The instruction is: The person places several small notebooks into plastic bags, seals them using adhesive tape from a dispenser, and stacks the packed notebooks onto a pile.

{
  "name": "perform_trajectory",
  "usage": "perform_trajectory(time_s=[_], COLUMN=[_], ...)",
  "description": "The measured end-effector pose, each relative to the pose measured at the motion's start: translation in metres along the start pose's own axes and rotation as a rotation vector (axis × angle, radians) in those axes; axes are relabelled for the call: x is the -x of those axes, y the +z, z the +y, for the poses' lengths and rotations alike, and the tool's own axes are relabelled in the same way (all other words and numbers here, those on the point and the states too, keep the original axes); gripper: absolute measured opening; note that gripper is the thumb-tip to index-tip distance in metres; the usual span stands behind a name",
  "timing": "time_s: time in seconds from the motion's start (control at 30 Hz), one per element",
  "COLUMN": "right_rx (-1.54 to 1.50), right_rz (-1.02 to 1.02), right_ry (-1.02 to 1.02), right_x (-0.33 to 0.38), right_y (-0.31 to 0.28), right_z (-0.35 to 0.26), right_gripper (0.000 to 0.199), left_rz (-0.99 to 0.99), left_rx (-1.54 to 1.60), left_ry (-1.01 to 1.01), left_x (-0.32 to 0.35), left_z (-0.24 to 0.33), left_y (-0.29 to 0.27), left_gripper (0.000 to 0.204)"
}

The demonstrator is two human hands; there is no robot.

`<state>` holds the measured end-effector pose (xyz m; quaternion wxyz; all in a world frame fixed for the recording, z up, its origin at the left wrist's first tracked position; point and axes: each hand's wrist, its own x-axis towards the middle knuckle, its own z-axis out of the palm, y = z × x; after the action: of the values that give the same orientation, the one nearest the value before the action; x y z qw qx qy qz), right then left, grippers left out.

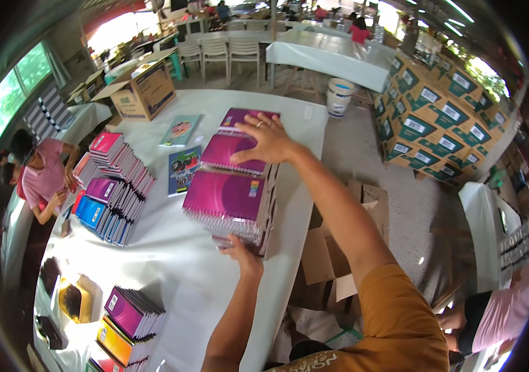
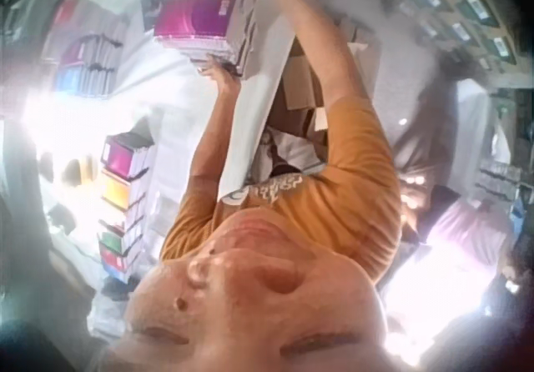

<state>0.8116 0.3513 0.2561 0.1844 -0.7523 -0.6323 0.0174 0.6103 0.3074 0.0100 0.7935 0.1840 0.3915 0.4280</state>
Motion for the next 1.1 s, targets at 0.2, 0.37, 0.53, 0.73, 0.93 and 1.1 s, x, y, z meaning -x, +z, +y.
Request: perform_trajectory(time_s=[0.2,0.37,0.53,0.73,0.93,1.1], right_rx=[0.007,0.053,0.075,-0.257,-1.587,-1.55], right_rz=[0.034,0.08,0.125,0.567,-0.687,-1.586], right_ry=[0.038,-0.05,-0.167,-0.5,-1.42,-1.927], right_x=[-0.043,-0.056,-0.06,0.006,0.177,0.241], right_y=[-0.003,0.004,0.004,-0.015,0.01,-0.002], right_z=[0.042,0.04,0.068,-0.027,-0.219,-0.322], right_gripper=[0.111,0.104,0.088,0.064,0.016,0.028], left_rz=[-0.069,-0.175,-0.21,0.389,1.279,1.713], left_rx=[-0.01,-0.108,-0.154,-0.357,0.055,-0.141], left_ry=[0.003,-0.067,-0.16,0.135,0.537,0.673], left_x=[-0.06,-0.036,0.074,0.266,0.396,0.473], left_z=[-0.01,0.021,0.073,0.086,0.07,0.069], left_y=[0.034,0.023,-0.033,-0.193,-0.307,-0.357], left_gripper=[0.128,0.116,0.089,0.059,0.049,0.061])
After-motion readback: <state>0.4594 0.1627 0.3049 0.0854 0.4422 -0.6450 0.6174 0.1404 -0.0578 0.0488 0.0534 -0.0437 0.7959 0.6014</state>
